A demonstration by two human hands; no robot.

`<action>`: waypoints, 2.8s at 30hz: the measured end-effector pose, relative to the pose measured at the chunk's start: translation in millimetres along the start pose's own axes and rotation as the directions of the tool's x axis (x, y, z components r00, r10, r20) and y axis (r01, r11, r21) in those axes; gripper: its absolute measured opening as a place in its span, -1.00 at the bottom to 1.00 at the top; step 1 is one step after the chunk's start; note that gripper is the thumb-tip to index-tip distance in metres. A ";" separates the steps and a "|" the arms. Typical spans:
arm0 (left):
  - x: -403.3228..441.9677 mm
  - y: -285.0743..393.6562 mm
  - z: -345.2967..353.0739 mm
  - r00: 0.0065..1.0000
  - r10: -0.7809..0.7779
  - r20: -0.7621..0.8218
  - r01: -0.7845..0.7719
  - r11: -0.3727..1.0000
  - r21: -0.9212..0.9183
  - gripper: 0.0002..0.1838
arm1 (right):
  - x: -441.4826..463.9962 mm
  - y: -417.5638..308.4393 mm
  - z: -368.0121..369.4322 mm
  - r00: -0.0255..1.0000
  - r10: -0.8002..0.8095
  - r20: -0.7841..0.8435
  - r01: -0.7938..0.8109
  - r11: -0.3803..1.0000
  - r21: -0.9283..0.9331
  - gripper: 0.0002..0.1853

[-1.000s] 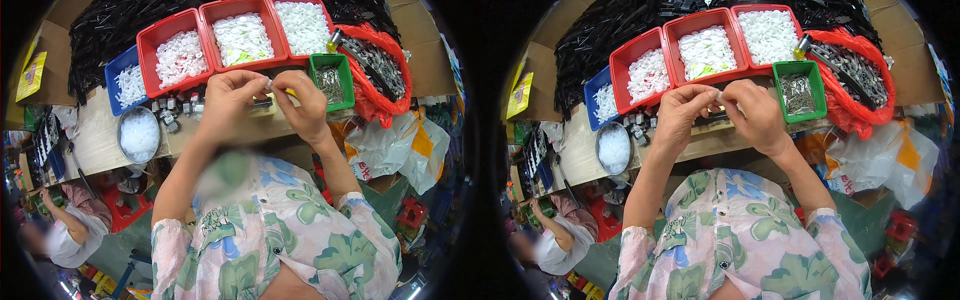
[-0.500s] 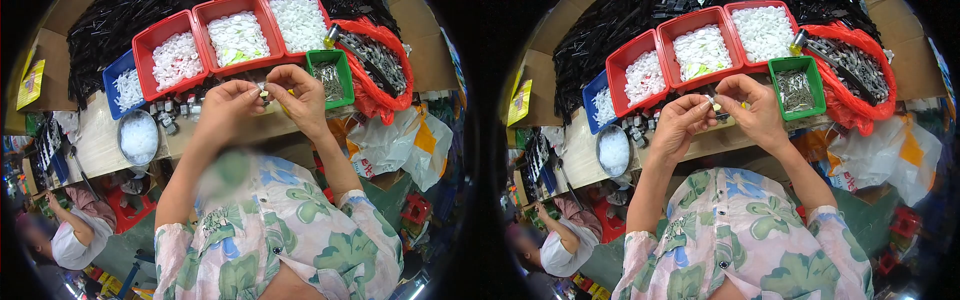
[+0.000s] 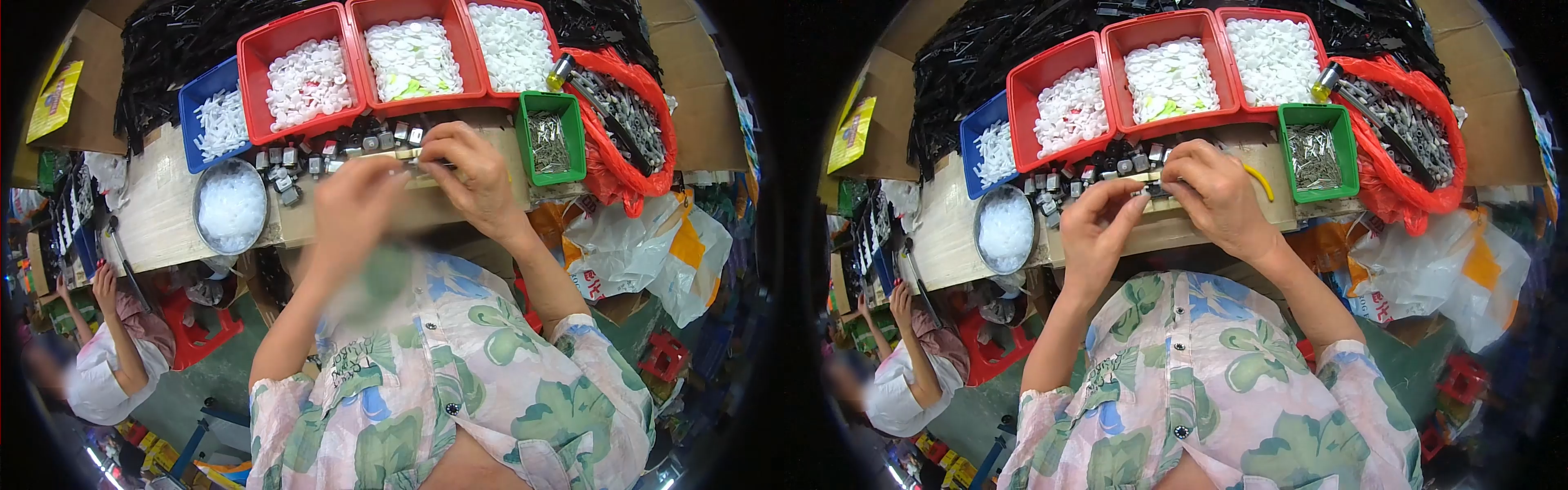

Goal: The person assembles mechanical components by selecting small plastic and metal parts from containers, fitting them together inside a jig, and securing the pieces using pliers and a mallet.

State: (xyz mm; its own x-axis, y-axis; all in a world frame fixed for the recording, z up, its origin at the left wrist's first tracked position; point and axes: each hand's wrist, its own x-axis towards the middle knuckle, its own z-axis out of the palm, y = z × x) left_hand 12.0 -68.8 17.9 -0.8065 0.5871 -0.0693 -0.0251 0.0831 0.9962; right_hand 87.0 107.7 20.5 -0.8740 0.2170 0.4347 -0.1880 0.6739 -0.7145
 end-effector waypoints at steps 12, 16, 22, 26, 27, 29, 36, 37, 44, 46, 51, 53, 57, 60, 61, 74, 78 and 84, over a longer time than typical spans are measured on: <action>-11.0 -23.8 -3.3 0.797 0.486 0.360 -0.533 0.285 0.797 -0.69 | -1.1 21.0 20.9 0.989 -0.056 0.134 0.064 0.996 -0.056 -0.90; -10.9 -24.8 -3.6 0.791 0.473 0.388 -0.530 0.214 0.821 -0.71 | 0.9 23.8 20.3 0.983 -0.059 0.172 0.067 0.997 -0.039 -0.90; -9.4 -32.1 -2.5 0.754 0.498 0.429 -0.560 0.144 0.816 -0.71 | 4.6 21.8 17.8 0.976 -0.042 0.215 0.052 0.998 -0.042 -0.90; -9.9 -36.3 -2.2 0.720 0.533 0.445 -0.582 0.115 0.805 -0.70 | 3.5 22.2 18.2 0.975 -0.034 0.217 0.048 0.997 -0.058 -0.90; -11.3 -34.2 -1.6 0.745 0.502 0.439 -0.568 0.134 0.812 -0.70 | 2.7 22.8 18.3 0.977 -0.031 0.210 0.048 0.996 -0.074 -0.90; -11.9 -30.6 1.1 0.769 0.470 0.433 -0.553 0.150 0.820 -0.68 | 1.4 24.6 20.4 0.980 -0.038 0.193 0.048 0.998 -0.049 -0.91; -9.5 -22.4 7.2 0.707 0.541 0.455 -0.617 0.157 0.771 -0.67 | -0.5 24.5 21.2 0.985 -0.045 0.166 0.060 0.995 -0.086 -0.93; -9.6 -20.2 7.7 0.701 0.545 0.460 -0.625 0.160 0.764 -0.68 | -1.6 25.8 21.8 0.985 -0.052 0.164 0.067 0.994 -0.083 -0.93; -6.4 -17.0 7.6 0.751 0.551 0.363 -0.598 0.336 0.727 -0.69 | -3.2 28.6 -14.6 0.997 -0.081 0.005 0.081 0.997 -0.018 -0.90; 0.2 -8.8 9.2 0.759 0.548 0.350 -0.597 0.373 0.710 -0.71 | -5.2 28.4 -48.0 0.995 0.013 -0.095 -0.024 0.993 -0.113 -0.90; 43.6 13.8 25.3 0.747 0.556 0.364 -0.634 0.433 0.640 -0.80 | -28.7 59.9 -95.5 0.966 0.181 -0.184 -0.242 0.880 -0.408 -0.90; 69.3 21.7 39.8 0.725 0.571 0.384 -0.662 0.424 0.618 -0.82 | -38.1 67.0 -97.4 0.962 0.249 -0.112 -0.269 0.797 -0.541 -0.89; 126.7 29.2 80.6 0.653 0.638 0.408 -0.732 0.394 0.556 -0.90 | -36.9 69.2 -94.9 0.960 0.257 -0.111 -0.275 0.794 -0.542 -0.92; 161.0 26.6 105.6 0.602 0.662 0.446 -0.760 0.305 0.574 -0.92 | -37.7 70.1 -95.5 0.962 0.244 -0.121 -0.271 0.800 -0.536 -0.94; 171.8 24.8 114.3 0.588 0.661 0.467 -0.757 0.246 0.605 -0.93 | -40.2 72.8 -95.3 0.968 0.207 -0.144 -0.252 0.830 -0.497 -0.94; 199.4 -6.1 136.7 0.630 0.650 0.425 -0.713 0.267 0.648 -0.91 | -45.0 61.8 -107.7 0.939 0.247 -0.239 -0.324 0.866 -0.381 -0.91; 197.9 -9.1 136.2 0.665 0.647 0.373 -0.686 0.331 0.648 -0.94 | -44.3 53.6 -109.2 0.937 0.256 -0.237 -0.330 0.872 -0.361 -0.90; 156.5 26.8 119.4 0.947 0.109 0.303 -0.070 0.988 -0.135 -0.89 | -34.8 33.8 -109.0 0.901 0.326 -0.287 -0.366 0.925 -0.100 -0.90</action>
State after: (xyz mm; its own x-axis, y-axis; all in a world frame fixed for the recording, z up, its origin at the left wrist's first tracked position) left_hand -44.4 121.5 27.5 -0.5872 0.8090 0.0267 -0.0476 -0.0674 0.9966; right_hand 159.9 200.0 40.9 -0.7203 0.6174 0.3162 0.1909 0.6147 -0.7653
